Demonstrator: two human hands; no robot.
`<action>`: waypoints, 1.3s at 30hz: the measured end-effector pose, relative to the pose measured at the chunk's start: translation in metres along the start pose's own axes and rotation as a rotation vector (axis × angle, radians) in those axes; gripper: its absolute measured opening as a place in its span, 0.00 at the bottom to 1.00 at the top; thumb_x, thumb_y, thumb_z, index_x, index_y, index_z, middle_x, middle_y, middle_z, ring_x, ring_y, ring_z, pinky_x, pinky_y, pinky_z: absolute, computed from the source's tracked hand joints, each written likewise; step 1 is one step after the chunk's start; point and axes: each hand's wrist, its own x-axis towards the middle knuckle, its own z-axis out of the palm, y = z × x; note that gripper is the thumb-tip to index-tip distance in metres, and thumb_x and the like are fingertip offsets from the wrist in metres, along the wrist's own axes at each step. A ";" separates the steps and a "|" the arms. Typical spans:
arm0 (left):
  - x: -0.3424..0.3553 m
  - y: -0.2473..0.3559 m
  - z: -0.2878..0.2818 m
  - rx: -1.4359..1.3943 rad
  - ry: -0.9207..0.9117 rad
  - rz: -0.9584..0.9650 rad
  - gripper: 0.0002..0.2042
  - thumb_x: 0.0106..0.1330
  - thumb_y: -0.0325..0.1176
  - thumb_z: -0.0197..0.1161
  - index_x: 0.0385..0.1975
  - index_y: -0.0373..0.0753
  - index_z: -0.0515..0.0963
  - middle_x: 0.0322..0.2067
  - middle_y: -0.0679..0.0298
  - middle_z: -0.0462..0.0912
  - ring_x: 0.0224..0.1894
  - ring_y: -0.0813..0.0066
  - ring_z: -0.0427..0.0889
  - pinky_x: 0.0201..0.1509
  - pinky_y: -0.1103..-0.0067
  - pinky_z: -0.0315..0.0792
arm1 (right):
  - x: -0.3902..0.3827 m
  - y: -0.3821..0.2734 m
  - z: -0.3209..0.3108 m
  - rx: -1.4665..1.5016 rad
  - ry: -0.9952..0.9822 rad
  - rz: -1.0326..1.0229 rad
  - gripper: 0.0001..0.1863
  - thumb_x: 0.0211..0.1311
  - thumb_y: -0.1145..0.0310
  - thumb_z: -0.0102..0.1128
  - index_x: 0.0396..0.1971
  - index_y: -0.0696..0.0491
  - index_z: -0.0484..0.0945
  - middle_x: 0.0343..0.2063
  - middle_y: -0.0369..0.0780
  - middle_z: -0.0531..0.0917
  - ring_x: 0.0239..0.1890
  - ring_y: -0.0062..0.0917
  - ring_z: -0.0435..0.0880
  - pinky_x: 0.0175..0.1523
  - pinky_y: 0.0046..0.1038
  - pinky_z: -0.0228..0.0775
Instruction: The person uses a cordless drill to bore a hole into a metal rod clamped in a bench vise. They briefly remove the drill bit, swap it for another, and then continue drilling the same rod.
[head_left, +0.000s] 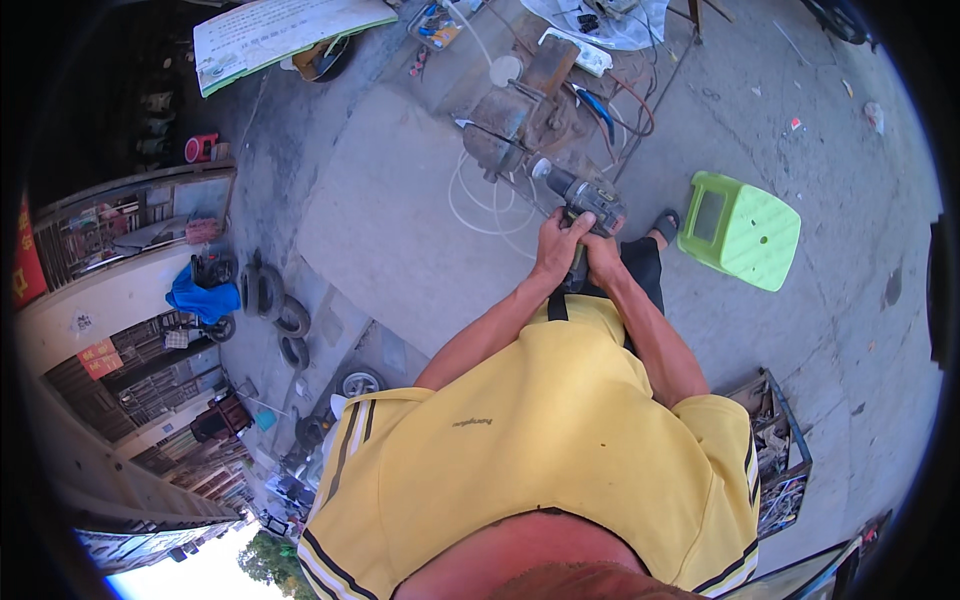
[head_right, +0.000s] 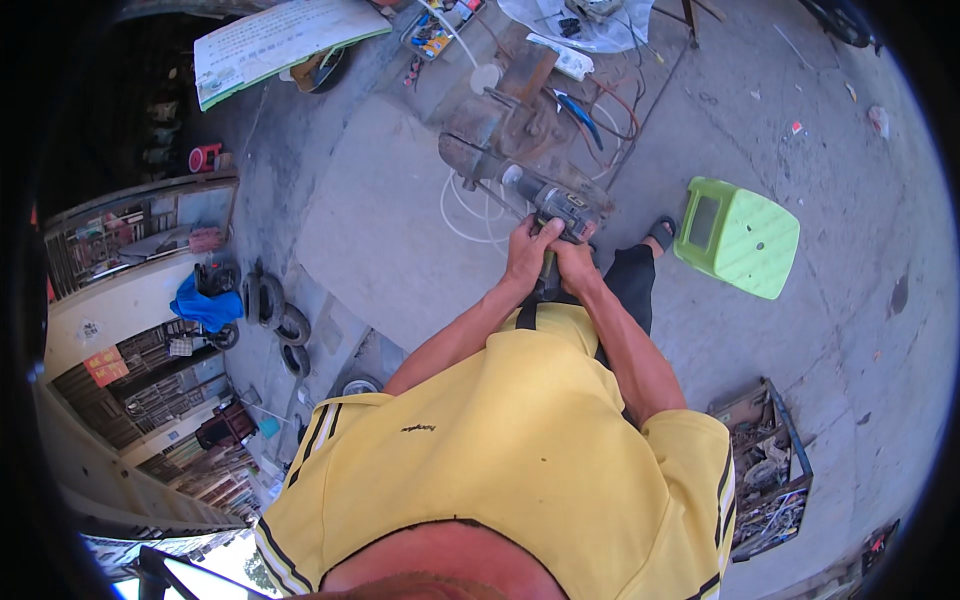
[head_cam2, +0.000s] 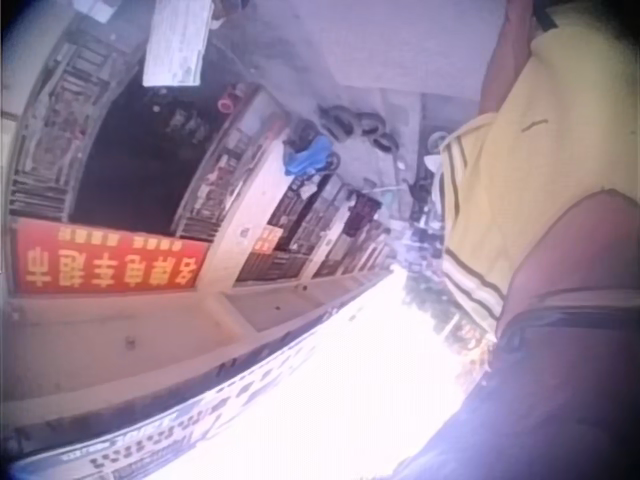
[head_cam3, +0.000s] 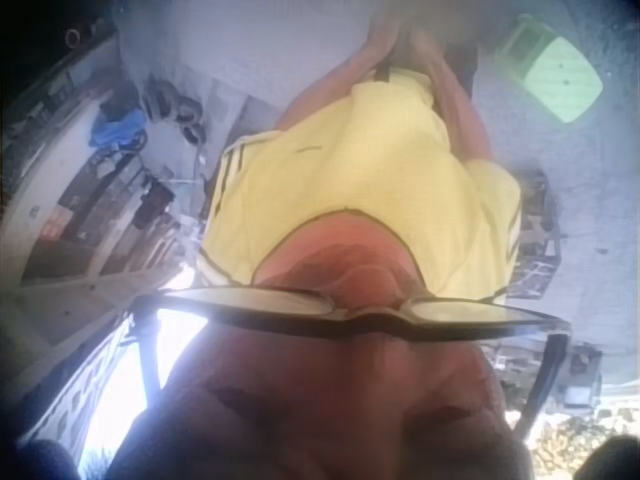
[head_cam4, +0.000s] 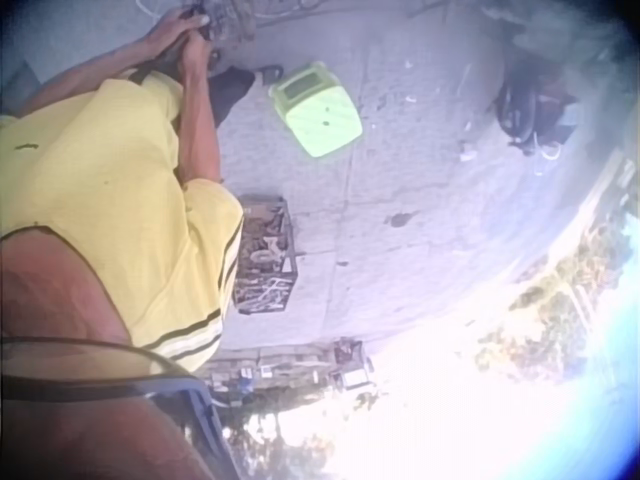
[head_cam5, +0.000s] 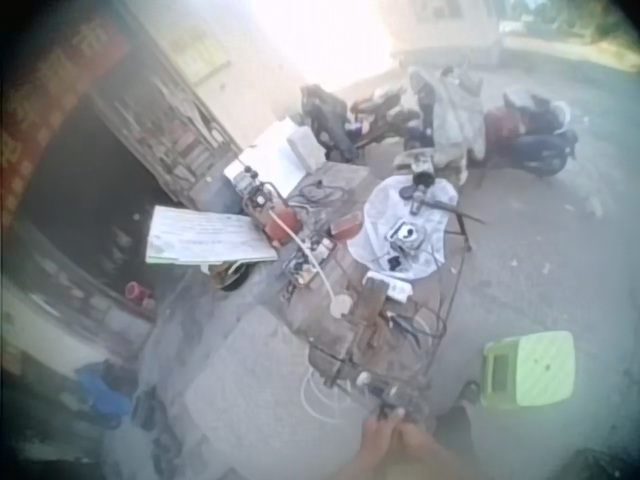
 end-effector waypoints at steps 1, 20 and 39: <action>0.000 0.002 0.001 -0.020 0.002 0.005 0.25 0.66 0.47 0.71 0.49 0.29 0.77 0.42 0.61 0.84 0.44 0.78 0.80 0.52 0.78 0.74 | 0.001 0.002 -0.002 -0.002 0.001 0.001 0.13 0.59 0.73 0.61 0.44 0.56 0.82 0.39 0.39 0.85 0.40 0.28 0.85 0.46 0.31 0.78; 0.007 0.006 0.002 -0.029 -0.013 0.013 0.26 0.65 0.49 0.71 0.47 0.30 0.78 0.39 0.60 0.85 0.41 0.77 0.81 0.49 0.77 0.75 | -0.001 -0.010 0.007 0.035 0.020 0.017 0.15 0.60 0.76 0.59 0.48 0.57 0.79 0.40 0.39 0.83 0.40 0.29 0.84 0.46 0.32 0.78; 0.011 0.017 0.004 0.065 0.023 -0.005 0.25 0.66 0.49 0.70 0.47 0.30 0.78 0.39 0.61 0.85 0.41 0.78 0.80 0.48 0.78 0.75 | 0.009 -0.010 0.006 0.097 -0.011 0.062 0.16 0.61 0.71 0.57 0.48 0.57 0.78 0.40 0.41 0.84 0.41 0.32 0.87 0.48 0.34 0.81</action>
